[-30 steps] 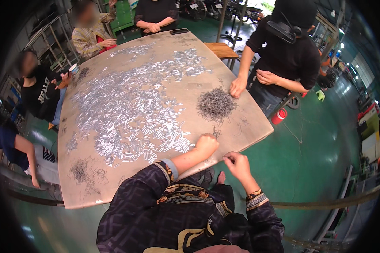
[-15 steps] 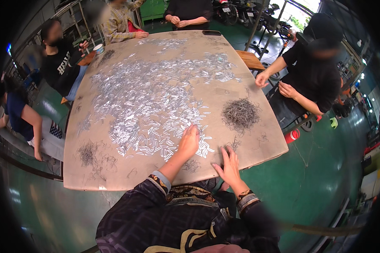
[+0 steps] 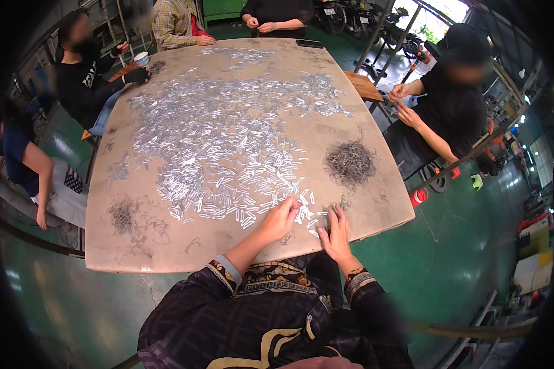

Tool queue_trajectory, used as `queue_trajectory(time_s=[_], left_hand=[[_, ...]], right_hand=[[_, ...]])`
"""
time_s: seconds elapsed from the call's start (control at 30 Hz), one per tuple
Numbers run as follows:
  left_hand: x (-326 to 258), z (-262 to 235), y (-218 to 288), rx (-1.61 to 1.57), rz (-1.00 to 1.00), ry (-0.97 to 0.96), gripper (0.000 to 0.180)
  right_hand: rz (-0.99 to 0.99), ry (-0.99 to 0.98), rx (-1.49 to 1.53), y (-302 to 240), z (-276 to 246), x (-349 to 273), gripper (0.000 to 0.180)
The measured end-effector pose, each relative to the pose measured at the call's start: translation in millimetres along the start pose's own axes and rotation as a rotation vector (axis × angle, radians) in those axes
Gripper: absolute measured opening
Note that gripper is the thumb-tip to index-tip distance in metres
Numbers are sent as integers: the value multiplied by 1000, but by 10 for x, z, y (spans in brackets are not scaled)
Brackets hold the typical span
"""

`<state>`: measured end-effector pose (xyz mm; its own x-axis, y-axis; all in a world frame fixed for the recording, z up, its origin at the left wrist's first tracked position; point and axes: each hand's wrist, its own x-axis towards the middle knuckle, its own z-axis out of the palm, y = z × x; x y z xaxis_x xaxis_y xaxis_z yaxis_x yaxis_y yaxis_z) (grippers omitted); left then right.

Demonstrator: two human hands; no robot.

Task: The person sits at a large table and repeatedly picks up small metallic pieces and dark wire-like items, joining them by hand. They occasionally lift the assembled chain to inspect it before continuing the repetitive assembly process.

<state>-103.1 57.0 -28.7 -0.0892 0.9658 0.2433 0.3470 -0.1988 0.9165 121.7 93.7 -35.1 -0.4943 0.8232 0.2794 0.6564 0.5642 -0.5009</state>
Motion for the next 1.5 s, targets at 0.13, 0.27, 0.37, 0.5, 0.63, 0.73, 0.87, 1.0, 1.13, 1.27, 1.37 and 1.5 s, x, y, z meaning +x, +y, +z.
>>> queue_trajectory(time_s=[0.13, 0.27, 0.37, 0.5, 0.63, 0.73, 0.87, 1.0, 1.13, 1.27, 1.37, 1.5], left_hand=[[-126, 32, -10, -124, -77, 72, 7], [-251, 87, 76, -224, -41, 58, 7], [-326, 44, 219, -266, -60, 0, 6], [-404, 50, 236, -319, -126, -41, 4], [-425, 62, 266, -217, -137, -82, 6], [-339, 86, 344, -195, -58, -82, 8], [-260, 170, 352, -182, -47, -79, 9], [-157, 233, 375, -230, -32, -73, 5], [-125, 236, 415, -355, -95, -64, 5], [-95, 226, 458, -429, -122, -54, 5], [-78, 199, 597, -449, -108, -54, 5], [-46, 213, 664, -342, -62, -61, 5]], right_hand=[[2, 31, 15, 41, 50, 22, 53], [1, 45, -61, 2, 64, -7, 43], [-24, 92, -151, -98, 42, 61, 33], [-131, 61, -228, -66, -57, 278, 17], [-345, -38, -360, 66, -88, 461, 7], [-457, -54, -407, 108, -106, 487, 7], [-482, 3, -451, 106, -89, 420, 7], [-346, 42, -400, 39, -172, 409, 7], [-187, 215, -144, 73, -109, 365, 9], [138, 176, 415, -132, -245, 273, 13], [355, 75, 869, -154, -187, 187, 13], [447, 35, 1054, -308, -347, 15, 15]])
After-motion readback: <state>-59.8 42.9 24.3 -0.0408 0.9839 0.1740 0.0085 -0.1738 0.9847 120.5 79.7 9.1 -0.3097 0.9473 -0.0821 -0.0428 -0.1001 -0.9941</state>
